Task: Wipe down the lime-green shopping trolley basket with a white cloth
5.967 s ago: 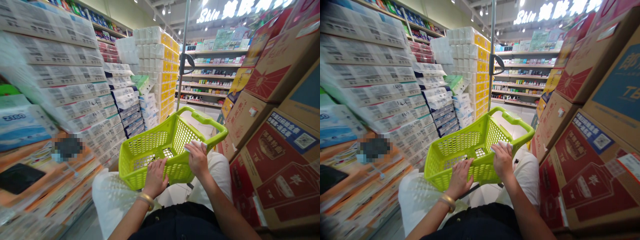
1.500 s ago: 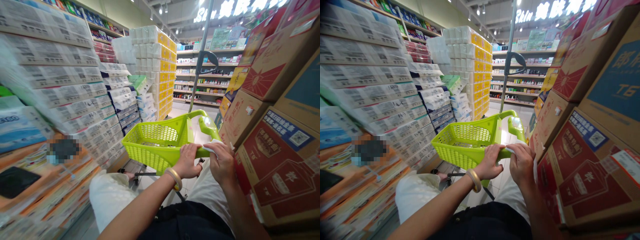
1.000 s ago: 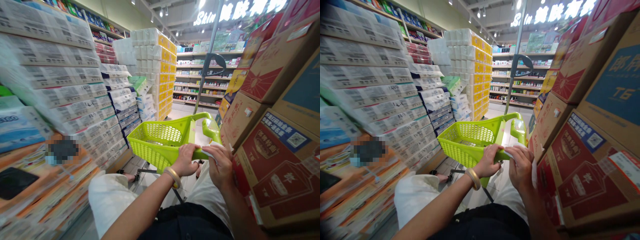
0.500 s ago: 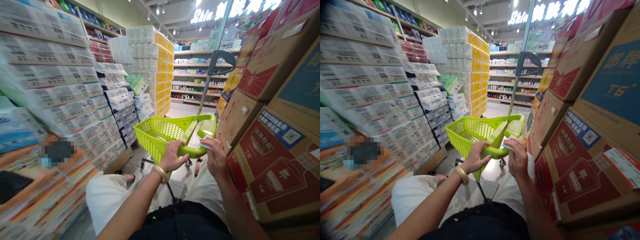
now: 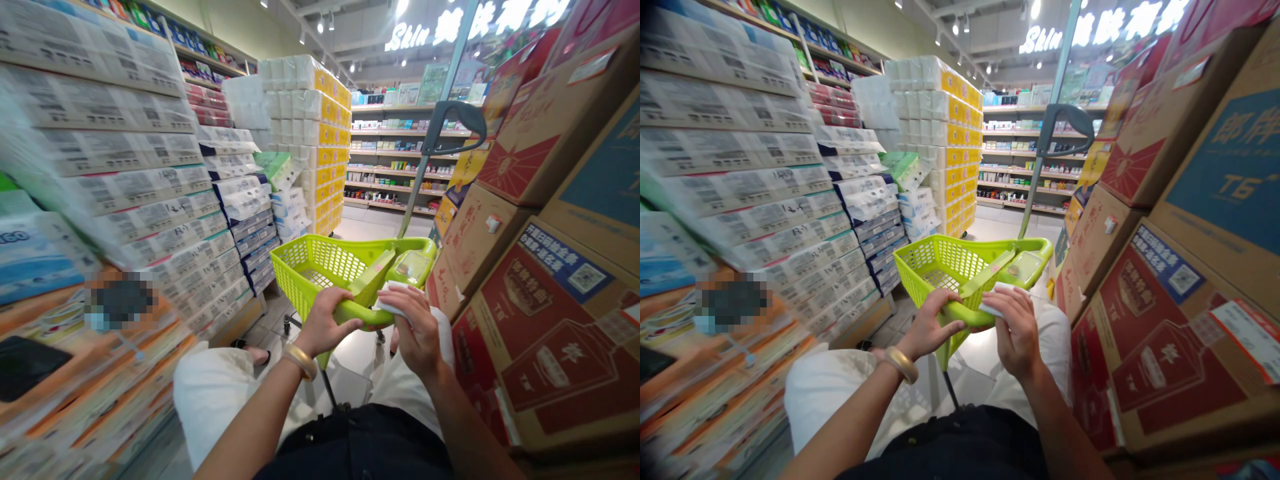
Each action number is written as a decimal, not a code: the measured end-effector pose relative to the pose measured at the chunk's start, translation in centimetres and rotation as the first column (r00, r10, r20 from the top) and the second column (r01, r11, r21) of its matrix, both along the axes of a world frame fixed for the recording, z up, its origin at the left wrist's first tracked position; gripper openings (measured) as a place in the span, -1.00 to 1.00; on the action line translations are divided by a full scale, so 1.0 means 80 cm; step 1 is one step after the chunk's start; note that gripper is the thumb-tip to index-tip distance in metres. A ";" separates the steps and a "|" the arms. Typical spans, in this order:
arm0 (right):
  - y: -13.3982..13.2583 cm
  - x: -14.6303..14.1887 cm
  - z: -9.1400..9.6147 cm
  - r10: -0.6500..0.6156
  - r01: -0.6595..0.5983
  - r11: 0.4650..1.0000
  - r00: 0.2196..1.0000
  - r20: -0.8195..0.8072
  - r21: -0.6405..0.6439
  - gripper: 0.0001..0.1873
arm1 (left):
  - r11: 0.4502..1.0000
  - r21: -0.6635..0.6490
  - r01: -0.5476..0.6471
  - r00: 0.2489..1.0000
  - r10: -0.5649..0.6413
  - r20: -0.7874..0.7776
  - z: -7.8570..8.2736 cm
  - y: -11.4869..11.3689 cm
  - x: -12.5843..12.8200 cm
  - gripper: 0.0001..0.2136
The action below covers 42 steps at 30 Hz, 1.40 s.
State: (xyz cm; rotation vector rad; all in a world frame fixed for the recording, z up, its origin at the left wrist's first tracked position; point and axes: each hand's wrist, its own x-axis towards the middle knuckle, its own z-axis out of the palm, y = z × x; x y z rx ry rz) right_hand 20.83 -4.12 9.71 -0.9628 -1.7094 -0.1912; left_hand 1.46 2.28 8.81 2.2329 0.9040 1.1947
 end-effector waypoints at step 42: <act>-0.008 -0.033 -0.006 0.203 -0.202 0.979 0.971 0.129 -0.020 -0.60 | 0.982 0.118 -0.151 0.988 0.144 0.062 0.016 -0.042 -0.048 -0.59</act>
